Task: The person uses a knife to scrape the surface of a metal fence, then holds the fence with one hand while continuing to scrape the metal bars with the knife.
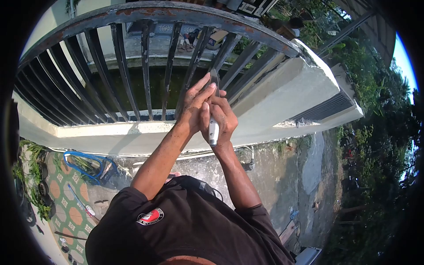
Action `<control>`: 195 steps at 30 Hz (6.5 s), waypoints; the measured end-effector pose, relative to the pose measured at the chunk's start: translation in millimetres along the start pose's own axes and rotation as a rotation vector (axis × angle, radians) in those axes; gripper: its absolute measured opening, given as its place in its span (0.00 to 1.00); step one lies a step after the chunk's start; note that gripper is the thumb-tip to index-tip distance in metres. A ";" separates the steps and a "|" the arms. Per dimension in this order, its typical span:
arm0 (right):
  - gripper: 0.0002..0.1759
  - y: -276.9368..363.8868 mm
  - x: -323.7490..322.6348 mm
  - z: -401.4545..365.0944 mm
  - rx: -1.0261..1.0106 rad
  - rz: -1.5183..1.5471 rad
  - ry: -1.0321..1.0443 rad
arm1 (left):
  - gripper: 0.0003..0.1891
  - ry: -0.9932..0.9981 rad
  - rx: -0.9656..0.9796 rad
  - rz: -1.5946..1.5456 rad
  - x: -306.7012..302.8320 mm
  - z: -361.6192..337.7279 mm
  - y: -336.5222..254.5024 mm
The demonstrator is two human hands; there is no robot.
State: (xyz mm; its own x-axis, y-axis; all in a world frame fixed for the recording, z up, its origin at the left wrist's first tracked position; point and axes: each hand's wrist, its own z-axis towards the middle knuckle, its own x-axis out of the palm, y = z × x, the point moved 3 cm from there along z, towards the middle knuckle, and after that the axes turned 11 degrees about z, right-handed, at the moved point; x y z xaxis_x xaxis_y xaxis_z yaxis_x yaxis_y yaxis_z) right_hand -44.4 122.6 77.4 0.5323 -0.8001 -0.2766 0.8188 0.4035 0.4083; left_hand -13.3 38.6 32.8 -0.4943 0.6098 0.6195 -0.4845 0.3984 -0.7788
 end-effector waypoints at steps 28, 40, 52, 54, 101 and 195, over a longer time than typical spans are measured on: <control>0.12 0.6 4.7 9.8 -0.017 -0.011 -0.046 | 0.34 -0.004 0.094 0.004 9.6 6.5 -19.6; 0.08 17.8 -6.0 30.3 -0.095 -0.089 -0.040 | 0.36 0.127 0.137 0.009 24.3 10.2 -44.2; 0.13 16.8 -6.3 39.0 -0.122 -0.058 -0.060 | 0.35 0.057 0.174 0.041 28.5 14.4 -46.2; 0.12 14.1 -3.5 33.5 -0.119 -0.019 -0.071 | 0.35 0.037 0.198 0.063 25.3 14.9 -41.5; 0.08 47.5 -30.5 99.8 -0.175 0.045 -0.131 | 0.25 0.074 0.286 0.202 60.8 27.6 -93.3; 0.09 34.6 -5.4 84.1 -0.187 -0.111 -0.135 | 0.25 0.008 0.488 0.218 43.1 49.1 -81.1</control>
State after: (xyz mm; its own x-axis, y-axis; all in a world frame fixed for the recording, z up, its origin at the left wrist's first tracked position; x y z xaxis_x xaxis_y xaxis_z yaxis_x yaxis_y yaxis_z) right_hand -37.1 103.6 166.2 0.4133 -0.8912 -0.1871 0.9029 0.3745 0.2108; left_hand -30.8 -1.1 127.5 -0.6160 0.6492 0.4463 -0.6517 -0.1016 -0.7517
